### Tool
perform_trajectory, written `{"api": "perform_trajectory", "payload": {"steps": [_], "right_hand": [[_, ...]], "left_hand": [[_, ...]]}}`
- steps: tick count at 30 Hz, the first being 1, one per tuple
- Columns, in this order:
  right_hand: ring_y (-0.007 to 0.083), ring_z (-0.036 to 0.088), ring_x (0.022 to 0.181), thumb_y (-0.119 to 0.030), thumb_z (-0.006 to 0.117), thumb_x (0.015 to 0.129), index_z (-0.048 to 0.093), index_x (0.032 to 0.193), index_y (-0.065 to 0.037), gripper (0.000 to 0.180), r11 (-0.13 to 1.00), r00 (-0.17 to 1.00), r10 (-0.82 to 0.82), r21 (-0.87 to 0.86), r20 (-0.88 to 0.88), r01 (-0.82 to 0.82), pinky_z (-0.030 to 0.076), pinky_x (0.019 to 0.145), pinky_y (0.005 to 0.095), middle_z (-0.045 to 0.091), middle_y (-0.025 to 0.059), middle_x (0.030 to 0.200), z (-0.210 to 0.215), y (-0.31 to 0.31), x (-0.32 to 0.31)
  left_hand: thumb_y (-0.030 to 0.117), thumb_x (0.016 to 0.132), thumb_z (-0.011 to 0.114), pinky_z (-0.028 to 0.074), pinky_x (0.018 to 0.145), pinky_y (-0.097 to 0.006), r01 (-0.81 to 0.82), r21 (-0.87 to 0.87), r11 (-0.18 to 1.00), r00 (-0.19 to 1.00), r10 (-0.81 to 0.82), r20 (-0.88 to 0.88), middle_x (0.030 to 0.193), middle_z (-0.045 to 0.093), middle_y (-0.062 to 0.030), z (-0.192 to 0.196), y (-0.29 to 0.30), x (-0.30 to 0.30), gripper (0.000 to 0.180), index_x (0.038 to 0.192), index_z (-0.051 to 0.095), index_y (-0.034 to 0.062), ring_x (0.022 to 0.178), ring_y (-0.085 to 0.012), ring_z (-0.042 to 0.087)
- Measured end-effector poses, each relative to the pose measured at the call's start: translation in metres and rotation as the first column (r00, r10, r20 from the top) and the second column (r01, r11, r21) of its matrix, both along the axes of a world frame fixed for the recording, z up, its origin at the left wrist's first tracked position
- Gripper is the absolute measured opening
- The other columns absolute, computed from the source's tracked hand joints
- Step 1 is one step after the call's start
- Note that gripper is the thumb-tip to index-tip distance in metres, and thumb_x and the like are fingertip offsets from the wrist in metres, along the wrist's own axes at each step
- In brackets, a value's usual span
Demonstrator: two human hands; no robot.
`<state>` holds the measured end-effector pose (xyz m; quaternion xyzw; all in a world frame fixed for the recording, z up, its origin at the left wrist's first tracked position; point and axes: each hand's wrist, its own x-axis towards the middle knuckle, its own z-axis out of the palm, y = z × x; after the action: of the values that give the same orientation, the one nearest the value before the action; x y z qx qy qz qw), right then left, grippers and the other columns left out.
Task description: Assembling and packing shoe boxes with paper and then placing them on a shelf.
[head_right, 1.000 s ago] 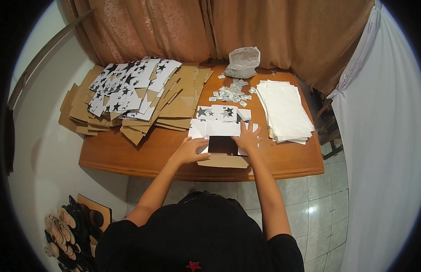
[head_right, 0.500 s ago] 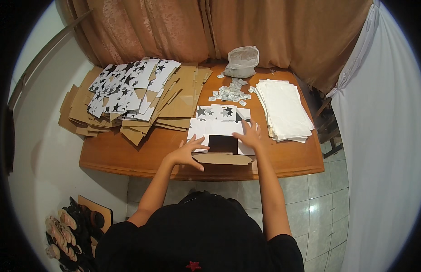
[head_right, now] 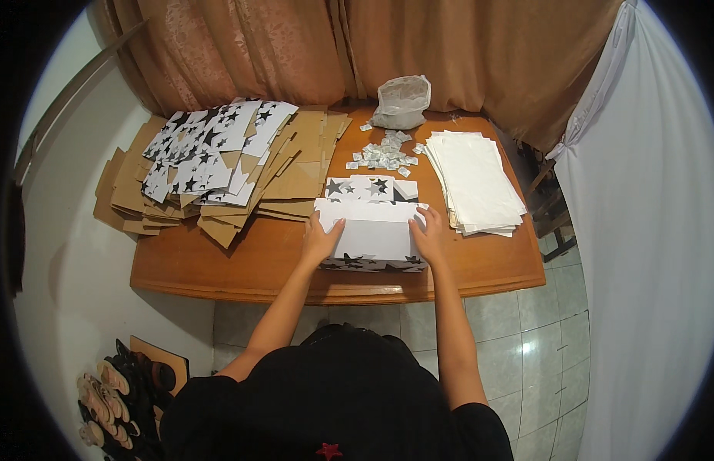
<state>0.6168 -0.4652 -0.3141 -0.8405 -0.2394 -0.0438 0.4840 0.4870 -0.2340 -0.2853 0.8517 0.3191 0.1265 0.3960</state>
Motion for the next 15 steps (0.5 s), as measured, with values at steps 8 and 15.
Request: {"api": "perform_trajectory", "payload": {"steps": [8,15], "right_hand": [[0.0437,0.038,0.117,-0.022,0.065,0.073,0.049,0.12,-0.002,0.053,0.963,0.992,-0.068,-0.255,0.105,0.093,0.033,0.099,0.0452,0.034,0.027,0.132,0.002,0.018,-0.017],[0.0417,0.039,0.117,-0.014,0.071,0.067,0.043,0.126,-0.009,0.066,0.905,0.988,-0.149,-0.398,0.03,0.149,0.038,0.093,0.0478,0.027,0.0237,0.137,0.019,0.032,-0.031]], "left_hand": [[0.033,0.071,0.07,0.043,0.086,-0.049,0.006,0.103,0.995,0.998,0.002,-0.07,0.125,0.04,-0.0223,-0.002,0.002,0.002,0.081,0.132,0.026,0.0028,0.106,-0.0432,0.049],[0.026,0.072,0.072,0.043,0.086,-0.049,-0.018,0.167,0.986,0.982,0.048,-0.181,0.126,0.037,-0.0218,0.008,-0.01,0.003,0.075,0.13,0.029,0.0057,0.106,-0.0415,0.049]]}}
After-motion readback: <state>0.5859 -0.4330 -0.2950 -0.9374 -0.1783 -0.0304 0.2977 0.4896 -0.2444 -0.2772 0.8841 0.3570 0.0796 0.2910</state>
